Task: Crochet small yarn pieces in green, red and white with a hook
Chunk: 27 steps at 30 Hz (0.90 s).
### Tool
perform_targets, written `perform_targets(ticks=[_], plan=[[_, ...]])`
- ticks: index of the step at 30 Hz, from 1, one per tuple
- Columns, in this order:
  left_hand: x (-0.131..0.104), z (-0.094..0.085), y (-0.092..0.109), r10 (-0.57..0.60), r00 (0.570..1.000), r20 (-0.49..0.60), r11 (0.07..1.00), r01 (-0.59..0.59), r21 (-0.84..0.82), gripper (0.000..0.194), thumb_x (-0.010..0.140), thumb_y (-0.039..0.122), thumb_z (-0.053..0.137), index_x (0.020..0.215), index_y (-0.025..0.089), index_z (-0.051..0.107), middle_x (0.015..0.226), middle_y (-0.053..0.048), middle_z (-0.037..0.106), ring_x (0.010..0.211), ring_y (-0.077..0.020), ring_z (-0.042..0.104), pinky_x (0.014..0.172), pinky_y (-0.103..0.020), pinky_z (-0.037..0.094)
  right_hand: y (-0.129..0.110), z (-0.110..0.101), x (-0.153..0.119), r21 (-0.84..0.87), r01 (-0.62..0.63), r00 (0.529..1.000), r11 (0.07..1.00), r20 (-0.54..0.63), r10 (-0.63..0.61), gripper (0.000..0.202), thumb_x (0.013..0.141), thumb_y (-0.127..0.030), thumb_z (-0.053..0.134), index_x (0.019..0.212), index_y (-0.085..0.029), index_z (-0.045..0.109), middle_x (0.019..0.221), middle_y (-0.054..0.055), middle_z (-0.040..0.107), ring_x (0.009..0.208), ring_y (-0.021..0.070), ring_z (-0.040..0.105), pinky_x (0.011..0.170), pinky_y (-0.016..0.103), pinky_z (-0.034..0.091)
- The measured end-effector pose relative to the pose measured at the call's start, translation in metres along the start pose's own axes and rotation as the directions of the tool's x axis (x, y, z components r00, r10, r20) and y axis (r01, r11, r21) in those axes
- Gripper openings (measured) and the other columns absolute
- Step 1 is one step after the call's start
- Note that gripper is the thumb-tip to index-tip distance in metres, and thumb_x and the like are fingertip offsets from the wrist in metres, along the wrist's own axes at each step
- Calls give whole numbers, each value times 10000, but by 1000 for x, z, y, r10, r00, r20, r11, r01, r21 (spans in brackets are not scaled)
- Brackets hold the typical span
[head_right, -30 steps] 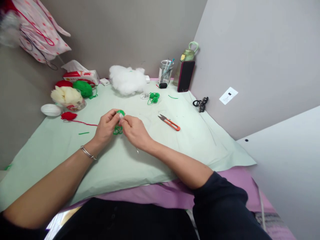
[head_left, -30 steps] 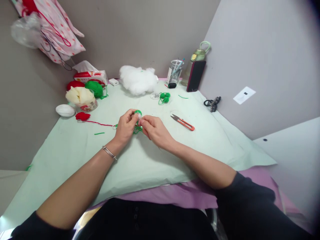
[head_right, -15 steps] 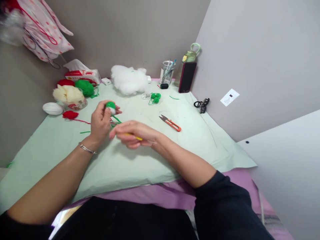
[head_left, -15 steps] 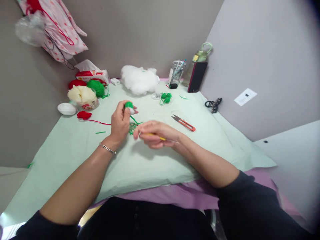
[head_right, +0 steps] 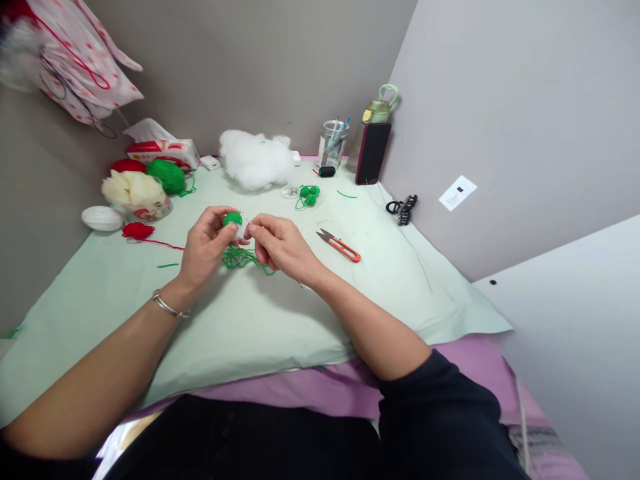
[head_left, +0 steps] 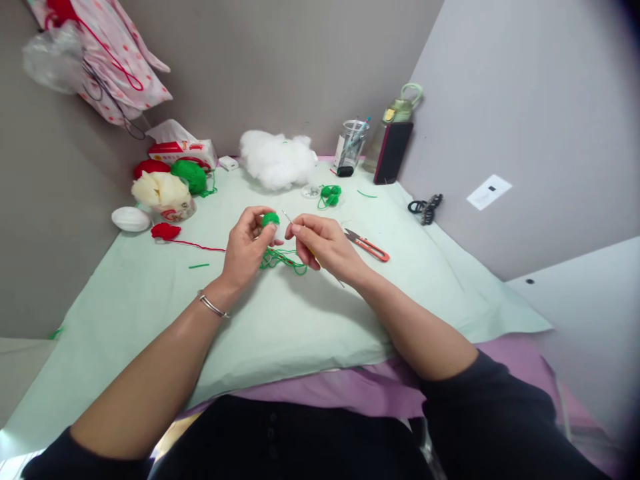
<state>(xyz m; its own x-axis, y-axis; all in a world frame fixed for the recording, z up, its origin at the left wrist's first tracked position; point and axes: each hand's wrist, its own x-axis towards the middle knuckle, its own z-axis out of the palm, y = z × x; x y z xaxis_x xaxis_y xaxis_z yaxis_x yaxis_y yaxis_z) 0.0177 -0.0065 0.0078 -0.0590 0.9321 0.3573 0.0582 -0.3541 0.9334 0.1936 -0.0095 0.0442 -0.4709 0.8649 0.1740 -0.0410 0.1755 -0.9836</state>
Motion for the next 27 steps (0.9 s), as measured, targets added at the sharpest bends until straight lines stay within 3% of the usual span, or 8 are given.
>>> perform_targets(ticks=[6, 18, 23, 27], plan=[[-2, -1, -1, -10, 1000, 25, 999, 9, 35, 239, 855, 264, 681, 1088, 210, 679, 812, 14, 623, 674, -127, 599, 653, -256, 558, -2, 1, -1, -28, -46, 994, 999, 100, 49, 212, 951, -267, 525, 824, -154, 651, 451, -92, 441, 431, 71, 340, 462, 198, 277], [-4, 0, -7, -7, 998, 61, 999, 4, 49, 311, 884, 337, 692, 1171, 220, 667, 860, 4, 626, 699, -136, 614, 670, -272, 527, 2, -6, 8, 189, -296, 949, 936, 171, 266, 178, 888, -243, 532, 783, -149, 639, 395, -102, 379, 385, 66, 176, 382, 185, 150], [-5, -1, -5, 5, 998, 59, 996, -11, 92, 221, 909, 346, 677, 1090, 219, 684, 802, 7, 654, 666, -145, 617, 648, -276, 515, 2, -1, 7, 153, -247, 965, 957, 125, 230, 185, 901, -244, 507, 779, -161, 618, 399, -105, 364, 394, 77, 187, 405, 203, 168], [-3, -1, -4, -6, 997, 76, 991, -4, 133, 157, 919, 344, 629, 980, 213, 689, 636, 29, 609, 581, -157, 594, 582, -277, 501, 7, 10, 2, -125, -71, 997, 990, -2, 71, 230, 945, -251, 488, 750, -184, 590, 495, -68, 433, 476, 104, 341, 500, 233, 277]])
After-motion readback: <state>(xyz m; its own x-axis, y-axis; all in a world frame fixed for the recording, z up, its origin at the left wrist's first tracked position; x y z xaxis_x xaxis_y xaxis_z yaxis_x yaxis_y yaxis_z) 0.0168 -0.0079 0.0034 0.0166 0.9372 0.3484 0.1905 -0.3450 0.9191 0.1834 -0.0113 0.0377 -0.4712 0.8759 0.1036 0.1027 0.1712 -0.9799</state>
